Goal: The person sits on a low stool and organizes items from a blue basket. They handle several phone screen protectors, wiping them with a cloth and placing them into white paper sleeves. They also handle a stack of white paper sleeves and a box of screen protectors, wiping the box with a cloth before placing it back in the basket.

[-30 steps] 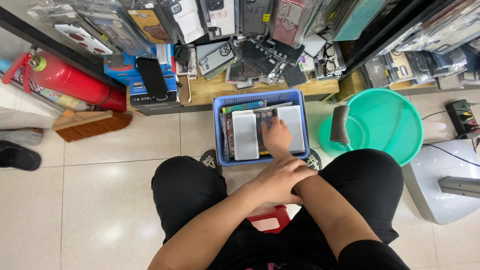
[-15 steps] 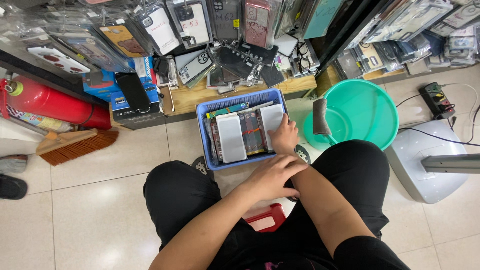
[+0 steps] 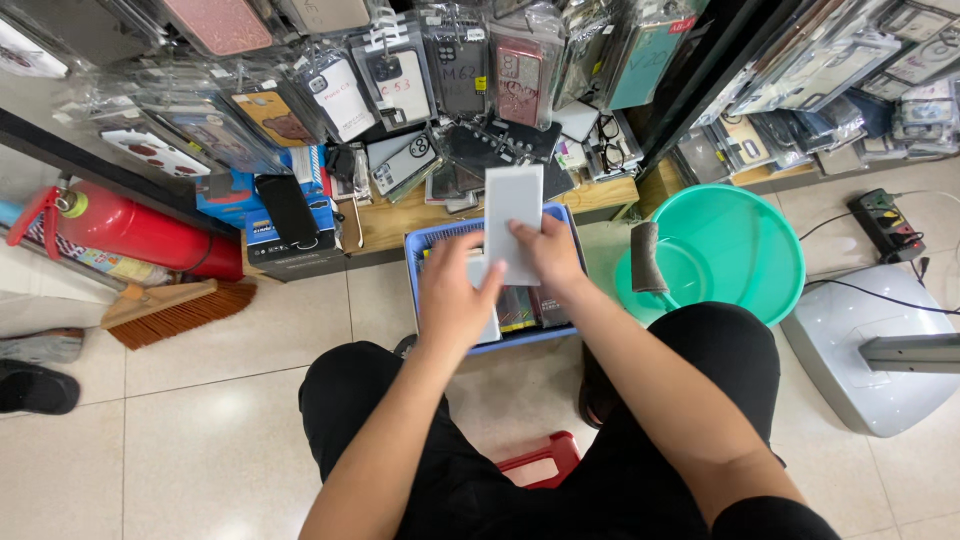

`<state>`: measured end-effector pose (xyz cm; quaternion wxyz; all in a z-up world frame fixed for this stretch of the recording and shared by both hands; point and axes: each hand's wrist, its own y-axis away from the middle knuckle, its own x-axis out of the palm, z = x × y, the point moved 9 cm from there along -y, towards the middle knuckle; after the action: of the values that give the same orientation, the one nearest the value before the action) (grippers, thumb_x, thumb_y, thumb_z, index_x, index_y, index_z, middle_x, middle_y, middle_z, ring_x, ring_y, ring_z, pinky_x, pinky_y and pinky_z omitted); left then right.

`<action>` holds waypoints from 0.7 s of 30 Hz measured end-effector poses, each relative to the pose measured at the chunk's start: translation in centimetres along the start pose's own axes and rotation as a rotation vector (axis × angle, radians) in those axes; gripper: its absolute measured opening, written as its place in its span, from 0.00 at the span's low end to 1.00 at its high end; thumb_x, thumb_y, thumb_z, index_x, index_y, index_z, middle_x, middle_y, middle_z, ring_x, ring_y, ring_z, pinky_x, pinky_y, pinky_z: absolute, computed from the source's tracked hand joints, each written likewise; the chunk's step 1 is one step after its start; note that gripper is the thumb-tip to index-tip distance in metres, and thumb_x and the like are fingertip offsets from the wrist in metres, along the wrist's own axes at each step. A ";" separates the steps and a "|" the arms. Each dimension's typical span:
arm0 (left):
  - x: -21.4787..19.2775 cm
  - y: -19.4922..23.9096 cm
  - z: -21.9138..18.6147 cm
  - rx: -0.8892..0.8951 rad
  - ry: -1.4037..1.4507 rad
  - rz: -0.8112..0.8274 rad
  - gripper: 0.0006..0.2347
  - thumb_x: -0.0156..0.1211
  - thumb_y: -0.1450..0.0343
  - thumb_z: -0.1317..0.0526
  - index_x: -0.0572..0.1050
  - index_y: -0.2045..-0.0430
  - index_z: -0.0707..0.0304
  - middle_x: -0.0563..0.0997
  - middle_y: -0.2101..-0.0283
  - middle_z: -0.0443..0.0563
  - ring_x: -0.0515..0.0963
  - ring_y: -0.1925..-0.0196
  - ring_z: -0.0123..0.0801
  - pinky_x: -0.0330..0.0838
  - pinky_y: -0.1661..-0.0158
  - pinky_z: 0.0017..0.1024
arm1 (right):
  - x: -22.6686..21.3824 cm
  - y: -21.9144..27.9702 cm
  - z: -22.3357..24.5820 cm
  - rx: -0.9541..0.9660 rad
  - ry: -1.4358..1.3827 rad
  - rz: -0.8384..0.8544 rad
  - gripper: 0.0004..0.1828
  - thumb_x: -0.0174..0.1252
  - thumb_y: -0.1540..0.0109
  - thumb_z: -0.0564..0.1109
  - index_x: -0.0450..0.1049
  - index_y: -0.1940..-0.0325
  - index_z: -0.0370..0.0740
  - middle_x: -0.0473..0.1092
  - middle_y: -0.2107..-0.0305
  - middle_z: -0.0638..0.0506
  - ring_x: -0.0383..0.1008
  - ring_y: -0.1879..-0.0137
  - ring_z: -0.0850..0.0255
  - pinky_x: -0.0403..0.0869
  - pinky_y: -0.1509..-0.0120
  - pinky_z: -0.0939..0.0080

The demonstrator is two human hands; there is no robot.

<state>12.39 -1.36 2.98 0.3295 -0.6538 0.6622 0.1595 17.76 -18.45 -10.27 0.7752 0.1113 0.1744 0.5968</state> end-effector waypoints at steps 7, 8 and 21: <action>-2.1 -4.4 -1.9 -0.228 0.621 0.180 0.28 0.52 0.30 0.42 0.65 0.42 0.64 0.72 0.44 0.64 0.68 0.36 0.52 0.61 0.38 0.46 | 0.7 6.6 11.8 -0.132 -0.220 0.385 0.13 0.64 0.44 0.46 0.75 0.62 0.34 0.76 0.76 0.46 0.80 0.71 0.61 0.79 0.70 0.59; -0.7 -4.5 -1.7 -0.243 0.838 0.208 0.25 0.50 0.28 0.45 0.68 0.44 0.64 0.75 0.47 0.60 0.72 0.40 0.45 0.65 0.41 0.42 | 1.0 6.5 11.6 -0.128 -0.248 0.433 0.12 0.63 0.43 0.45 0.75 0.62 0.34 0.77 0.75 0.45 0.80 0.70 0.60 0.79 0.68 0.58; 2.4 -3.2 -1.7 -0.449 1.688 0.313 0.31 0.41 0.29 0.40 0.67 0.41 0.71 0.67 0.37 0.71 0.71 0.39 0.55 0.66 0.39 0.46 | 4.4 11.3 7.7 0.081 -0.058 0.869 0.16 0.63 0.41 0.46 0.75 0.77 0.31 0.70 0.88 0.44 0.73 0.81 0.60 0.74 0.75 0.65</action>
<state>15.32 -4.59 3.34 -0.4304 -0.5048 0.7192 -0.2065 11.82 -10.96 0.52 0.4516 0.2211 0.1129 0.8570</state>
